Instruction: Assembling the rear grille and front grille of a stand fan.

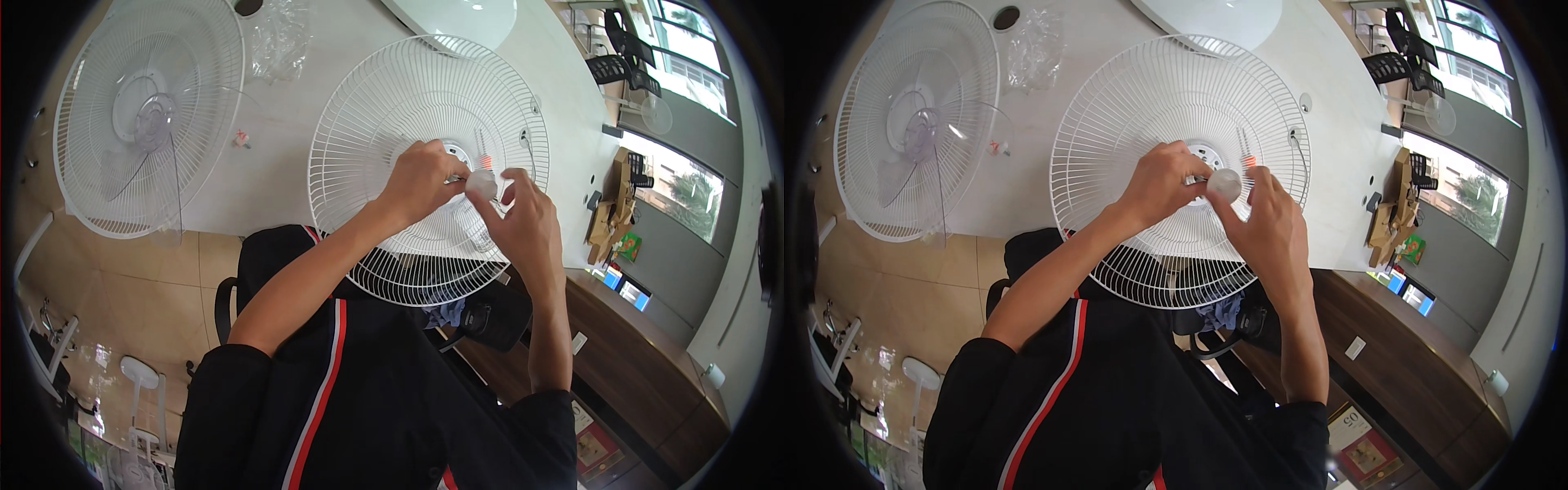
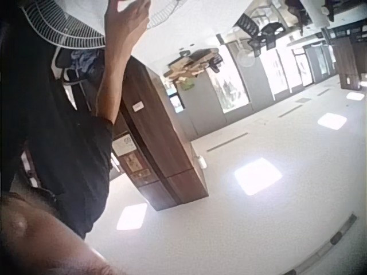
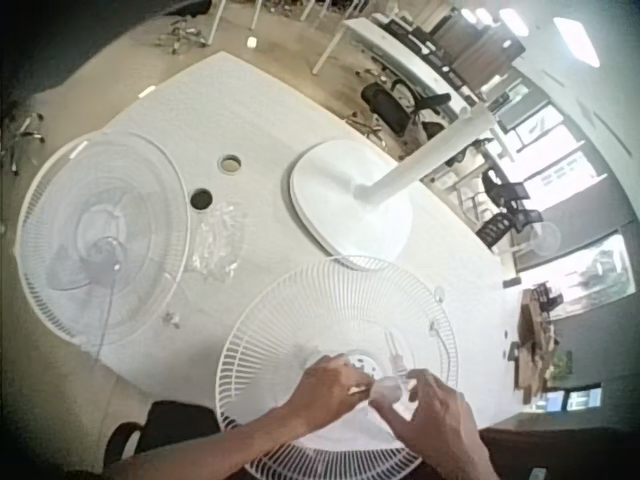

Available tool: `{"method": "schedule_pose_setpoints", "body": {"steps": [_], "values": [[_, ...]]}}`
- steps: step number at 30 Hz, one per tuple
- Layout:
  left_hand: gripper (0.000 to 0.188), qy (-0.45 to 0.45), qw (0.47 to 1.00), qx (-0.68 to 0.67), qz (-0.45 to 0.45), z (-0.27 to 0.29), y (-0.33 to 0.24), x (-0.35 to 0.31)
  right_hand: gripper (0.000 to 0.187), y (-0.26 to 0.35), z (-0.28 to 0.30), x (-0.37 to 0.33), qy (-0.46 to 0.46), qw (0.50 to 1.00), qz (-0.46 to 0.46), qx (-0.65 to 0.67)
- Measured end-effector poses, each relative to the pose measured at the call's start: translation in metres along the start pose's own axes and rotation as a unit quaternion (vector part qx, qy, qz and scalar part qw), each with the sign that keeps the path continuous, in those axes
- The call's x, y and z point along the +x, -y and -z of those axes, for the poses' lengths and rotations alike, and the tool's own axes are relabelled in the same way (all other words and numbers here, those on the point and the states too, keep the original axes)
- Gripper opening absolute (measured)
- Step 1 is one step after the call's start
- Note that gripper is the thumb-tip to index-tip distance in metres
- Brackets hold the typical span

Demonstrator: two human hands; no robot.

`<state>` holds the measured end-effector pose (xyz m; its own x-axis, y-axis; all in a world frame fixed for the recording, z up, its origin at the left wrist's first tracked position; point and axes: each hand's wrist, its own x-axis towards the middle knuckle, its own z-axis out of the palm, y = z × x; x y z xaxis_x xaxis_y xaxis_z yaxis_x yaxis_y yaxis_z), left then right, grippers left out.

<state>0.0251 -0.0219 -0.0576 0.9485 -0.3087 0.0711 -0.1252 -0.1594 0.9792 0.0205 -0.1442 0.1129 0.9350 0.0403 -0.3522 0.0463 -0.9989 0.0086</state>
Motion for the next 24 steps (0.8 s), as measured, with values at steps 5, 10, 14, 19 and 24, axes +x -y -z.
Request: {"method": "schedule_pose_setpoints", "body": {"steps": [5, 10, 14, 19, 24], "values": [[0.015, 0.006, 1.000, -0.007, -0.020, -0.003, 0.001, 0.002, 0.026, -0.009, -0.013, -0.003, -0.045, 0.993, 0.066, 0.092], [0.013, 0.009, 1.000, 0.010, -0.007, 0.002, -0.003, 0.002, 0.034, -0.003, -0.017, 0.003, -0.018, 1.000, -0.021, -0.007], [0.015, 0.021, 1.000, -0.010, -0.021, 0.003, -0.002, 0.000, 0.041, -0.010, -0.016, 0.007, 0.013, 0.994, -0.050, -0.093], [0.017, 0.015, 0.999, -0.029, -0.037, 0.002, -0.004, 0.000, 0.034, -0.011, -0.015, -0.006, -0.002, 0.993, -0.058, 0.105], [0.016, -0.006, 0.999, -0.024, -0.024, -0.003, -0.003, 0.000, 0.031, -0.015, -0.019, -0.003, -0.034, 0.981, -0.020, 0.192]]}}
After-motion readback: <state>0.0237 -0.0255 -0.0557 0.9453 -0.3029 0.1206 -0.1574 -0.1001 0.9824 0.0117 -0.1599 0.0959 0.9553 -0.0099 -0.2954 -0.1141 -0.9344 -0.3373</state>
